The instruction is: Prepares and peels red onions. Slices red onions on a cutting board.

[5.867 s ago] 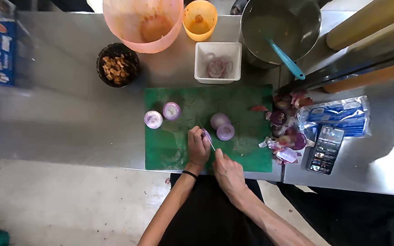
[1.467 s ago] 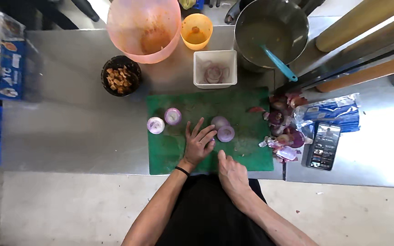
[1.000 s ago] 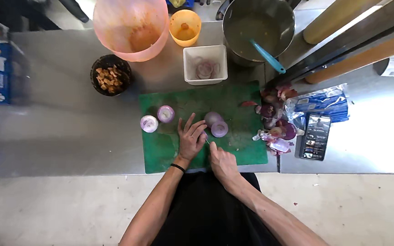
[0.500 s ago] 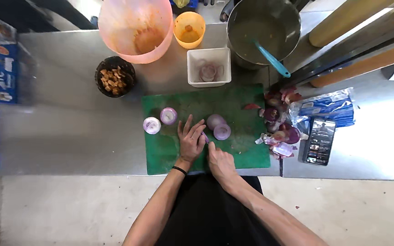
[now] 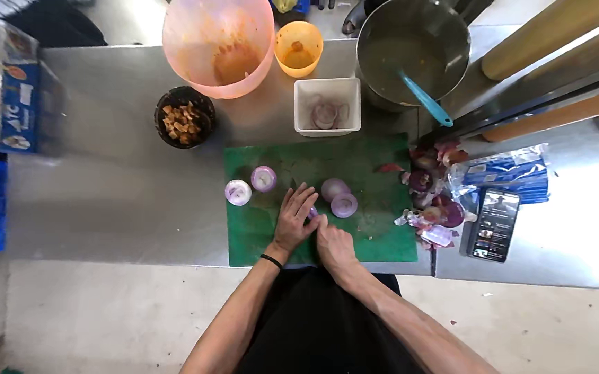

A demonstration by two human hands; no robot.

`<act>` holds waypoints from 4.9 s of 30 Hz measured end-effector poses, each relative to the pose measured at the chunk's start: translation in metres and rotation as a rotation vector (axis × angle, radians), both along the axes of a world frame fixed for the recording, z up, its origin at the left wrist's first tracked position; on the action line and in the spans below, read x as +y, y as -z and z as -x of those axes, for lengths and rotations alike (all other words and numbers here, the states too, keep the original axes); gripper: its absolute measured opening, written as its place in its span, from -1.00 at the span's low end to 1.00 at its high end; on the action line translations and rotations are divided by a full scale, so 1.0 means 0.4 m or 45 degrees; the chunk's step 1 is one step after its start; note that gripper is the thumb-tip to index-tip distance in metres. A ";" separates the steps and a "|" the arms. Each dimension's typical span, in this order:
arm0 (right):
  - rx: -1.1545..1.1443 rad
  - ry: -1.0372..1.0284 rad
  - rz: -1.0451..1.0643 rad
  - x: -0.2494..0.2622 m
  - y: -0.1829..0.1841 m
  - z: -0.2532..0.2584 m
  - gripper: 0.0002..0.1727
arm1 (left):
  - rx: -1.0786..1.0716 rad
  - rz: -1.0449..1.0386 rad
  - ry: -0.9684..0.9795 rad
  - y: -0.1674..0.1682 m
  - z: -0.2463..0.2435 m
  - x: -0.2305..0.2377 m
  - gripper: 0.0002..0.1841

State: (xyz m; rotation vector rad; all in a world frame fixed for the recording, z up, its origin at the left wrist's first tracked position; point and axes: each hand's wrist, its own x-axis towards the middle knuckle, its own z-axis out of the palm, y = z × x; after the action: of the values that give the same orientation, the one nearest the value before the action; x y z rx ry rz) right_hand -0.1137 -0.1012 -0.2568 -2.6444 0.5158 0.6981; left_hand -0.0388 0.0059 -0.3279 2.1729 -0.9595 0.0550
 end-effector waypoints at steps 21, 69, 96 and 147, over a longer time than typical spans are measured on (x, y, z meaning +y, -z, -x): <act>0.068 -0.143 0.105 -0.108 -0.003 0.323 -0.78 | 0.205 0.014 0.068 -0.045 0.017 -0.010 -0.30; -0.306 0.227 -0.349 -0.194 -0.011 0.321 -0.60 | 0.717 0.453 -0.001 -0.251 -0.032 0.103 -0.13; -0.483 0.170 0.117 -0.053 -0.001 0.215 -0.76 | 0.234 -0.080 -0.267 -0.050 0.112 0.007 -0.37; -0.478 0.003 0.147 -0.049 -0.017 0.172 -0.89 | 0.078 0.155 -0.368 0.031 0.122 -0.048 -0.59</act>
State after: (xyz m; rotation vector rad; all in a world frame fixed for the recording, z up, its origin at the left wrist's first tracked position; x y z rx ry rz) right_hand -0.1823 -0.1208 -0.2501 -2.7871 0.4607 0.1630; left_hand -0.0878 -0.0132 -0.3404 2.1705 -0.5870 0.1794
